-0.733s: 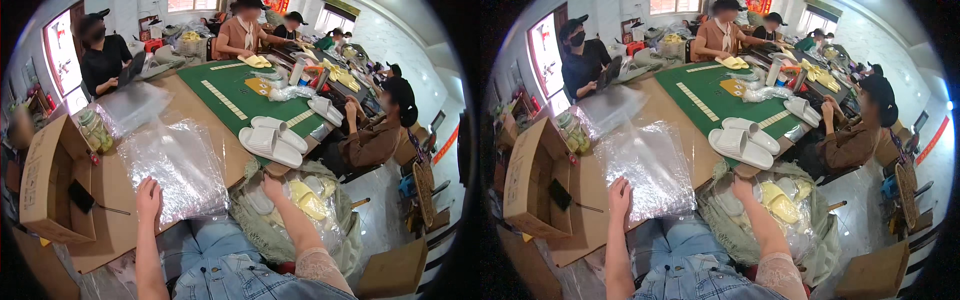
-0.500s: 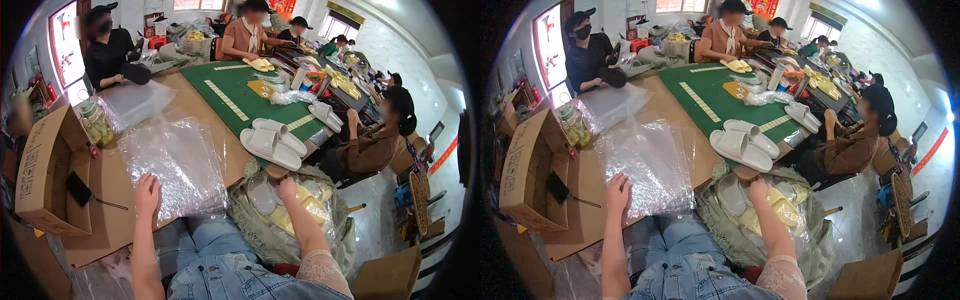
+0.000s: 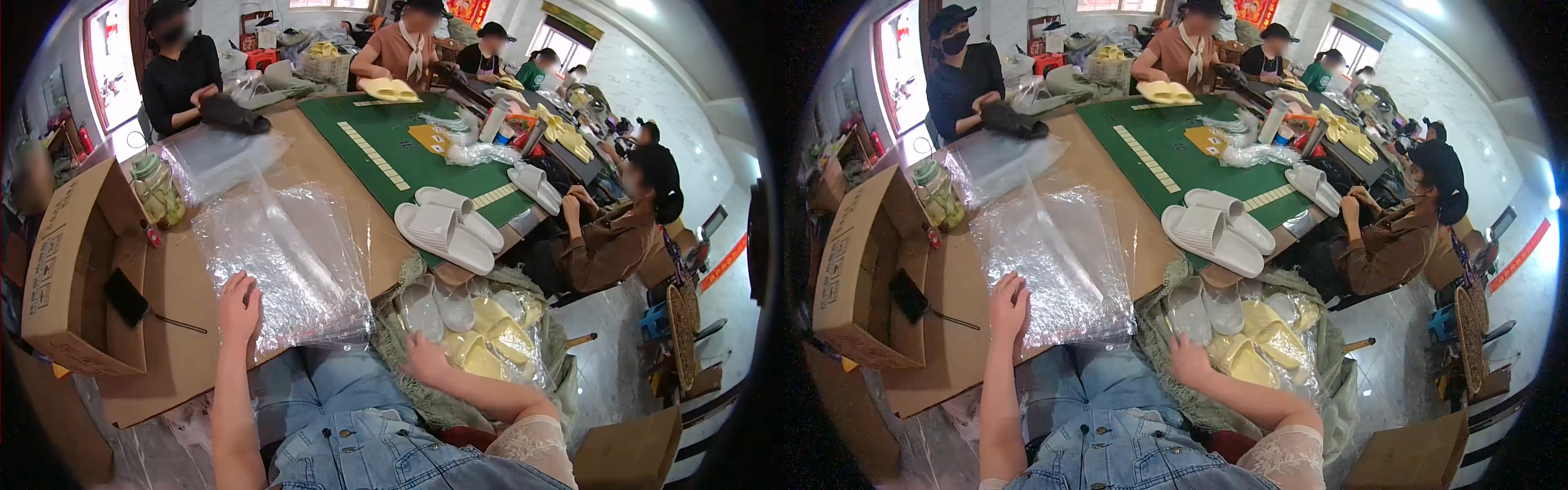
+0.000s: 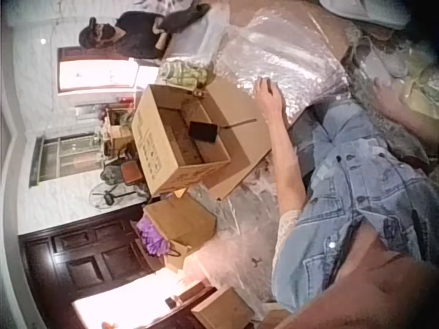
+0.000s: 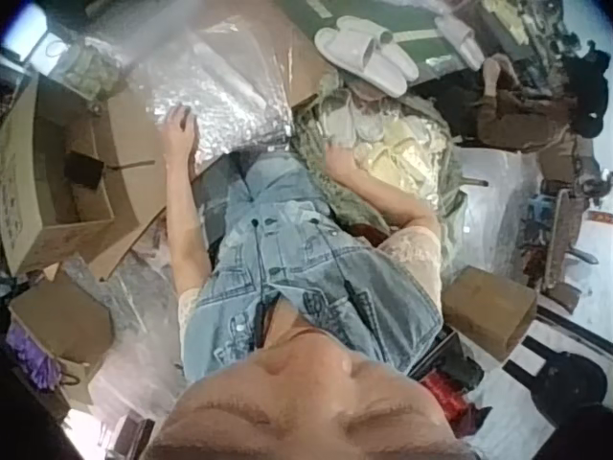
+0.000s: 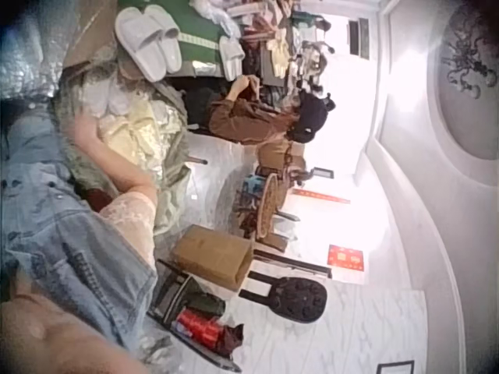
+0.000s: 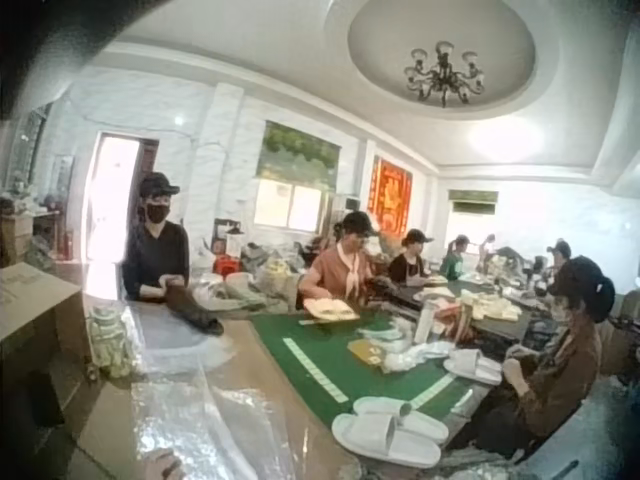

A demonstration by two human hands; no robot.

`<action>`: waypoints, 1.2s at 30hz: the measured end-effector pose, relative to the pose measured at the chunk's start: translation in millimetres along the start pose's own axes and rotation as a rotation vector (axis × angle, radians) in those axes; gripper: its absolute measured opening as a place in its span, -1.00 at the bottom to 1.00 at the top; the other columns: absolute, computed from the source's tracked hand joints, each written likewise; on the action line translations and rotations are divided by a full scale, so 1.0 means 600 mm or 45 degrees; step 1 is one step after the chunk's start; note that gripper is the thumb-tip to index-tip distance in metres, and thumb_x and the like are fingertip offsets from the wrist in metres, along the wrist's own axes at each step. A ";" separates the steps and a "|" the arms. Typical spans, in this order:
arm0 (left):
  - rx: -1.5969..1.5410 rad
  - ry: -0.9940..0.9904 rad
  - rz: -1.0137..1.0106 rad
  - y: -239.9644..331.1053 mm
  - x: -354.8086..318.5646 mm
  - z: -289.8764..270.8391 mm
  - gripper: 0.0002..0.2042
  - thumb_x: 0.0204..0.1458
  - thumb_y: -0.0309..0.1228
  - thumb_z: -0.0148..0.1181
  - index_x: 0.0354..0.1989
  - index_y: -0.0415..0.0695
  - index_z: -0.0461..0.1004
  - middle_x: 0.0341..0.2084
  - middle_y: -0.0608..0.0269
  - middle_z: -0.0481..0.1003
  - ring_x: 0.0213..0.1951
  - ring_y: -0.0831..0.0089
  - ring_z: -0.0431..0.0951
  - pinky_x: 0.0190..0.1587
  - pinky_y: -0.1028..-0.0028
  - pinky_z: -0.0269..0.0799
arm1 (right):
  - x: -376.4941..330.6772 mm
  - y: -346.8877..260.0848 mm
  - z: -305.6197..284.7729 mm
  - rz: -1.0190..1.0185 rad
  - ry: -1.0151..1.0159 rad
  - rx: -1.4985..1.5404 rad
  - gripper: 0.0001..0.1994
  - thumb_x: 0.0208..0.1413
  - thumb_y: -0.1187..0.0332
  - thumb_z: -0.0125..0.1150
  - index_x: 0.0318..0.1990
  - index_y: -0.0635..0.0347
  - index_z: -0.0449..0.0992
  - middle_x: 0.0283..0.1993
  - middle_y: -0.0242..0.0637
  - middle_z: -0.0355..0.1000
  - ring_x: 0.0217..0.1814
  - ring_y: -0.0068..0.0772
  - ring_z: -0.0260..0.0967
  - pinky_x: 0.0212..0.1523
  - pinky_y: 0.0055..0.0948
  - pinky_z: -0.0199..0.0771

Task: The person wraps pairs of white and yellow slippers in clear plastic bags. They pick up a pair of slippers, place them into a bag, and smooth the plastic to secure the contents. The wrapped slippers are then placed into a pile on the table.

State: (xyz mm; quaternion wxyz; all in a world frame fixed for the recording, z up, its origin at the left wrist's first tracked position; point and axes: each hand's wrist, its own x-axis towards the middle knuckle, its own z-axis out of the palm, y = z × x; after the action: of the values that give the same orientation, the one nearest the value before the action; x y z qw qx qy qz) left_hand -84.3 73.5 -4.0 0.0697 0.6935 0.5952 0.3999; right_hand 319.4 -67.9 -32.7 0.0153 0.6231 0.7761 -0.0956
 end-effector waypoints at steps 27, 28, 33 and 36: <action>-0.038 0.094 -0.019 0.001 -0.009 0.005 -0.72 0.03 -0.34 0.27 -0.10 -0.17 0.58 0.08 0.05 0.52 0.19 0.03 0.42 0.25 0.17 0.32 | 0.261 0.202 -0.207 0.195 0.956 0.551 -0.68 0.02 0.29 0.35 -0.48 0.38 0.38 -0.57 -0.16 0.34 -0.54 -0.20 0.23 -0.42 -0.24 0.27; -0.042 0.088 -0.026 0.003 -0.008 0.008 -0.72 0.03 -0.33 0.27 -0.10 -0.17 0.58 0.08 0.06 0.52 0.19 0.03 0.42 0.25 0.17 0.32 | 0.251 0.199 -0.207 0.153 1.047 0.621 -0.71 0.02 0.32 0.36 -0.46 0.36 0.40 -0.57 -0.19 0.33 -0.54 -0.28 0.22 -0.43 -0.27 0.25; 0.006 0.084 -0.019 -0.002 -0.011 0.002 -0.74 0.04 -0.34 0.26 -0.11 -0.16 0.59 0.07 0.06 0.52 0.20 0.07 0.41 0.26 0.20 0.32 | 0.164 0.027 -0.259 -0.202 1.045 0.989 -0.87 -0.03 0.50 0.35 -0.33 0.31 0.54 -0.46 -0.29 0.46 -0.47 -0.52 0.34 -0.40 -0.45 0.33; -0.030 0.061 -0.006 -0.003 -0.009 0.000 -0.74 0.01 -0.36 0.25 -0.13 -0.15 0.58 0.09 0.03 0.50 0.18 0.04 0.43 0.25 0.17 0.32 | 0.099 -0.118 -0.301 -0.502 0.745 1.040 -0.76 -0.06 0.52 0.33 -0.17 0.27 0.61 -0.37 -0.24 0.55 -0.40 -0.50 0.46 -0.36 -0.46 0.43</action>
State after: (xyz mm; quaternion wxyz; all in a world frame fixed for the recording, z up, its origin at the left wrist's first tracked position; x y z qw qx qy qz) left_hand -85.3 69.0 -7.6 0.0645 0.6815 0.5936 0.4230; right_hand 254.5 5.2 145.1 -0.4633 0.4213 0.7499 -0.2131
